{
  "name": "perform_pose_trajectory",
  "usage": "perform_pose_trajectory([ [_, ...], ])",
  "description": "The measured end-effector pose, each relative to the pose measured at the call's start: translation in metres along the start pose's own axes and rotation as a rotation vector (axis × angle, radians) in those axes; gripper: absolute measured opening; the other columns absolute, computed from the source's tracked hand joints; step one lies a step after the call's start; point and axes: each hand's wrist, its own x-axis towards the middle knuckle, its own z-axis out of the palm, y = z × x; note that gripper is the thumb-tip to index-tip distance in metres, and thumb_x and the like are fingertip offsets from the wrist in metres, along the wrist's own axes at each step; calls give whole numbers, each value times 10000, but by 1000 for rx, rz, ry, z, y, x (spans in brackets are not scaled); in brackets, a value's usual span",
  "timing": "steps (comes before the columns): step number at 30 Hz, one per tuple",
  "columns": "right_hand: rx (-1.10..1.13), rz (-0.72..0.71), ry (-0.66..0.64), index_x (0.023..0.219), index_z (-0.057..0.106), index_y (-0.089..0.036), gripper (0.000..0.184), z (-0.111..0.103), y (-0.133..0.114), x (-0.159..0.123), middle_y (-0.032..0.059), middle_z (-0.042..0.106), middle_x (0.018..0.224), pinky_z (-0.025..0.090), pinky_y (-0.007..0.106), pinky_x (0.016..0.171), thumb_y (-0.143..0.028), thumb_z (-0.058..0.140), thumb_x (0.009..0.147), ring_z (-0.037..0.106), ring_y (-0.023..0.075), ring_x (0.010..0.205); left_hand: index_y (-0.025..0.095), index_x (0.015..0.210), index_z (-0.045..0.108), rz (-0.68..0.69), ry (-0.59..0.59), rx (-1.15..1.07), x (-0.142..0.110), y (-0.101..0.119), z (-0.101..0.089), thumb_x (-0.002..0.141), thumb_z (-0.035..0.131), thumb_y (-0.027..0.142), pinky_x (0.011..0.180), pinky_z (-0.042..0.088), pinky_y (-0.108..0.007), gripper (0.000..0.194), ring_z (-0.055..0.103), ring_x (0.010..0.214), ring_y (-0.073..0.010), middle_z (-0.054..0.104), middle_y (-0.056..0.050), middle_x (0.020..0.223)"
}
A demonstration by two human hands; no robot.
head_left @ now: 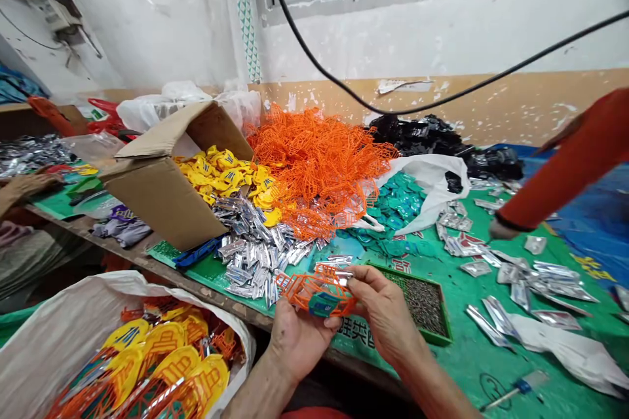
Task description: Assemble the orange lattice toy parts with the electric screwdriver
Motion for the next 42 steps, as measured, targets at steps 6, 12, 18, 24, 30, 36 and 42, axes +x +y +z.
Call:
perform_pose_trajectory([
  [6, -113, -197, 29, 864, 683, -192, 285, -4, 14, -1, 25, 696, 831, 514, 300, 721, -436, 670, 717, 634, 190, 765, 138, 803, 668, -18, 42, 44, 2, 0, -2, 872, 576, 220, 518, 501, -275, 140, 684, 667, -204, 746, -79, 798],
  [12, -262, -436, 168, 891, 671, -200, 245, -11, 19, 3, 32, 695, 850, 505, 278, 723, -418, 606, 798, 634, 178, 778, 102, 987, 679, -119, -66, 152, 1, -1, -2, 895, 587, 224, 693, 582, -346, 178, 718, 790, -227, 762, -113, 939],
  [18, -293, -484, 242, 856, 674, -202, 220, -14, 19, 3, 32, 688, 823, 510, 277, 714, -400, 600, 799, 630, 175, 755, 109, 1018, 682, -175, -124, 152, 0, -7, -4, 893, 604, 247, 770, 580, -362, 202, 721, 847, -234, 756, -118, 1017],
  [24, -249, -460, 226, 856, 677, -201, 242, -13, 20, 1, 41, 708, 841, 521, 288, 719, -424, 621, 782, 649, 186, 767, 119, 971, 691, -168, -112, 178, 0, -8, -4, 901, 581, 229, 740, 581, -336, 171, 718, 793, -206, 766, -99, 965],
  [30, -229, -422, 201, 878, 685, -197, 257, -14, 23, 0, 37, 716, 836, 528, 288, 725, -431, 624, 790, 657, 187, 770, 141, 887, 695, -116, -42, 189, -2, -9, -5, 854, 632, 203, 622, 579, -319, 95, 703, 708, -198, 772, -79, 868],
  [36, -190, -394, 237, 883, 683, -185, 289, -12, 22, 1, 48, 727, 848, 528, 292, 721, -442, 646, 756, 658, 192, 783, 138, 790, 715, 81, 86, 219, -4, -7, -4, 726, 751, 197, 553, 555, -300, 94, 676, 658, -193, 759, -56, 784],
  [42, -188, -423, 292, 863, 695, -183, 307, -10, 18, 0, 49, 726, 814, 517, 296, 699, -450, 671, 713, 645, 188, 752, 149, 727, 719, 379, 183, 283, -3, 2, -1, 569, 858, 284, 566, 530, -278, 250, 653, 658, -181, 727, -17, 709],
])
